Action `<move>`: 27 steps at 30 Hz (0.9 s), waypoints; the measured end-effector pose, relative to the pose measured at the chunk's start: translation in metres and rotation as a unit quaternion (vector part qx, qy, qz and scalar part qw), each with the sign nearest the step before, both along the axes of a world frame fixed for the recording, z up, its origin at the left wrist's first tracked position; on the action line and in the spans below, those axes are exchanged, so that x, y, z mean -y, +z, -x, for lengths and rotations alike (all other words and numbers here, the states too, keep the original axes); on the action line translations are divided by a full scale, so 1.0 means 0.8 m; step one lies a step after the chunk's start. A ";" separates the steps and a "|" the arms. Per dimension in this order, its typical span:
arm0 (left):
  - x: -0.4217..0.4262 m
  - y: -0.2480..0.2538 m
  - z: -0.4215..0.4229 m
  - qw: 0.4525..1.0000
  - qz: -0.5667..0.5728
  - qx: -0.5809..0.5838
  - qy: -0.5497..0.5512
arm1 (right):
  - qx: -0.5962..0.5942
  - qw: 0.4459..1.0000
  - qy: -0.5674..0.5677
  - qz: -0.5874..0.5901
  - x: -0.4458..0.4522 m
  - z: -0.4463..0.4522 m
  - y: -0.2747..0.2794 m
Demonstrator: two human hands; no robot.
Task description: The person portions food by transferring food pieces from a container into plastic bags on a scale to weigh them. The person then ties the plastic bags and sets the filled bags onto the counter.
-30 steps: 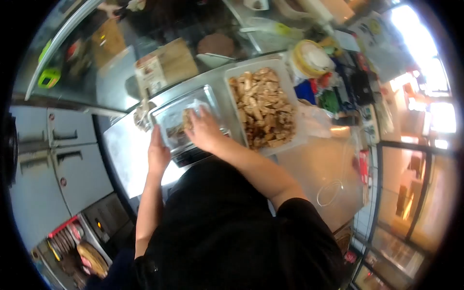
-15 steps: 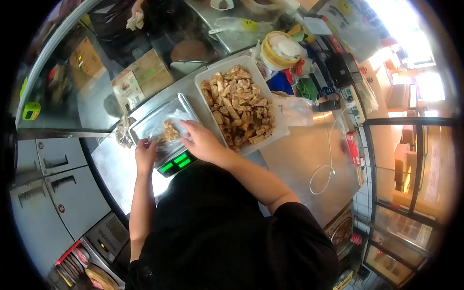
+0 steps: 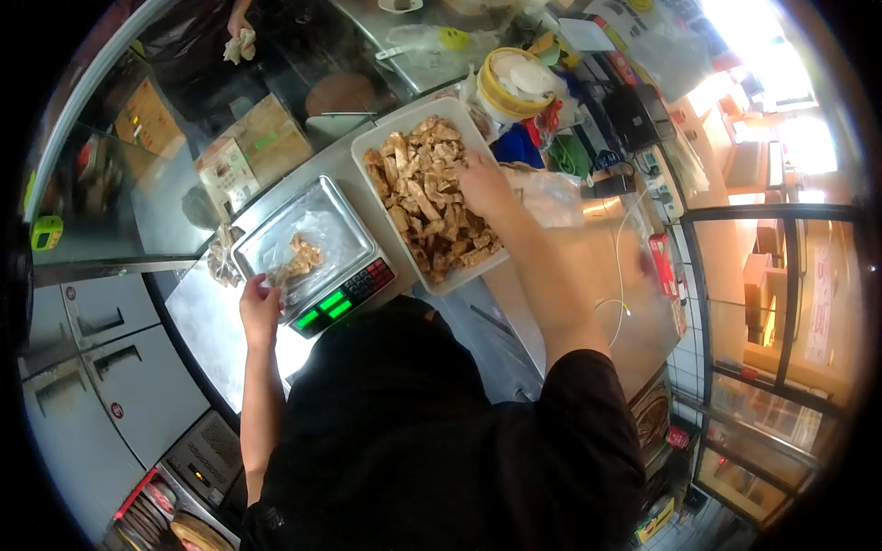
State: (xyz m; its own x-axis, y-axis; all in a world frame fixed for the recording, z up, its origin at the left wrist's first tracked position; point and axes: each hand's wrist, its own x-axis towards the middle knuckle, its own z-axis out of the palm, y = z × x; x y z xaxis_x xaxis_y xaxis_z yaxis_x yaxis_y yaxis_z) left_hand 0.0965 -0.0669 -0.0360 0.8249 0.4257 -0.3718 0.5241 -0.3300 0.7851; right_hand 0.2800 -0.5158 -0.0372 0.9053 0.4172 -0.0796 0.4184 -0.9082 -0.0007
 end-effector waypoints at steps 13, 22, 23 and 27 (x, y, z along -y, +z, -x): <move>-0.003 0.008 0.040 0.989 -0.131 0.059 0.017 | -0.104 0.986 -0.033 0.123 -0.009 -0.009 -0.004; 0.009 0.002 0.042 0.988 -0.140 0.055 -0.023 | -0.042 0.987 0.017 0.154 0.009 -0.003 -0.008; 0.009 -0.005 0.040 0.986 -0.139 0.084 -0.039 | -0.047 0.986 0.009 0.162 0.008 -0.004 -0.009; 0.015 0.021 0.014 0.975 -0.107 0.165 -0.102 | -0.055 0.981 -0.007 0.184 -0.001 -0.003 -0.009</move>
State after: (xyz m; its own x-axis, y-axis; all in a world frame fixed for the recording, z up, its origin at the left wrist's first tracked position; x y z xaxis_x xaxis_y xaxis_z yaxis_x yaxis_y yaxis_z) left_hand 0.0857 -0.0786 -0.0188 0.9604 0.2786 0.0086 0.1600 -0.5765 0.8012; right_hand 0.2825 -0.5151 -0.0447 0.8883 0.3294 -0.3200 0.4214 -0.8615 0.2831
